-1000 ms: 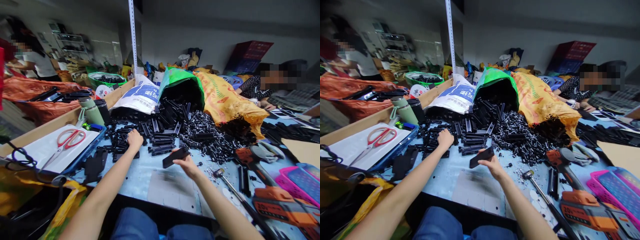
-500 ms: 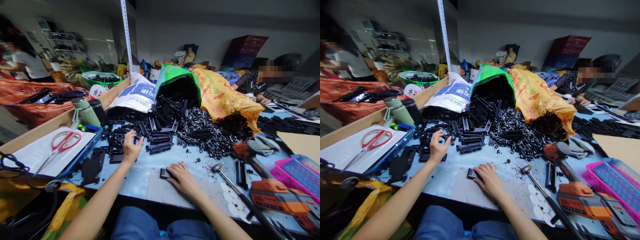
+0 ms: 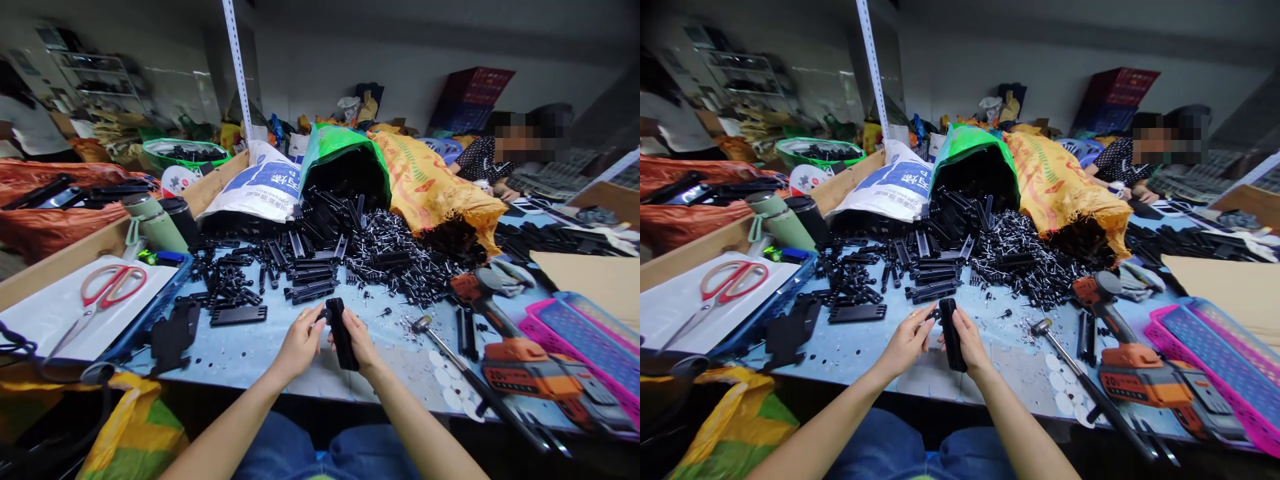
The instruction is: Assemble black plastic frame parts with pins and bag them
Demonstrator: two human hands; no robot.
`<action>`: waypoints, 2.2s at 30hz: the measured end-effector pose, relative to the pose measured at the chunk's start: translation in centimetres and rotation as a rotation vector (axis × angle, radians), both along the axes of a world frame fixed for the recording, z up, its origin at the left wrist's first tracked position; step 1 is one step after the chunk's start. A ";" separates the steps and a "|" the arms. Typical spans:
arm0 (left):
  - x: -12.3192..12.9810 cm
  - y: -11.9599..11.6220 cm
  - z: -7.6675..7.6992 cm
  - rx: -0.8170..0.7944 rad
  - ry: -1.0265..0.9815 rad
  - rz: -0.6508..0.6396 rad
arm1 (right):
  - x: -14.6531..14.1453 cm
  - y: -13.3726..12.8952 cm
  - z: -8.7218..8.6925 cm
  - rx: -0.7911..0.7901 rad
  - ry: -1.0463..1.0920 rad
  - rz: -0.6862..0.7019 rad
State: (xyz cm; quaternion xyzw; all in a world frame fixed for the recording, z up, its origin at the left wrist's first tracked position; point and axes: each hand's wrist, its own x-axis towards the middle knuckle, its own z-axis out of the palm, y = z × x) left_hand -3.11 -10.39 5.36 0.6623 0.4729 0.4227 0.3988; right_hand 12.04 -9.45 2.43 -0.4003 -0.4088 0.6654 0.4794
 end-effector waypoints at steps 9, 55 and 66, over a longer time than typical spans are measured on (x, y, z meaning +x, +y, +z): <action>0.8 -1.1 1.0 0.200 0.139 0.092 | 3.7 1.0 2.1 0.429 -0.439 0.201; 4.5 -1.1 1.8 0.485 -0.045 0.367 | 0.8 -0.8 4.1 0.639 -0.560 -0.126; 2.4 0.1 3.4 0.616 -0.085 0.171 | -0.2 -2.0 5.5 0.947 -0.658 -0.299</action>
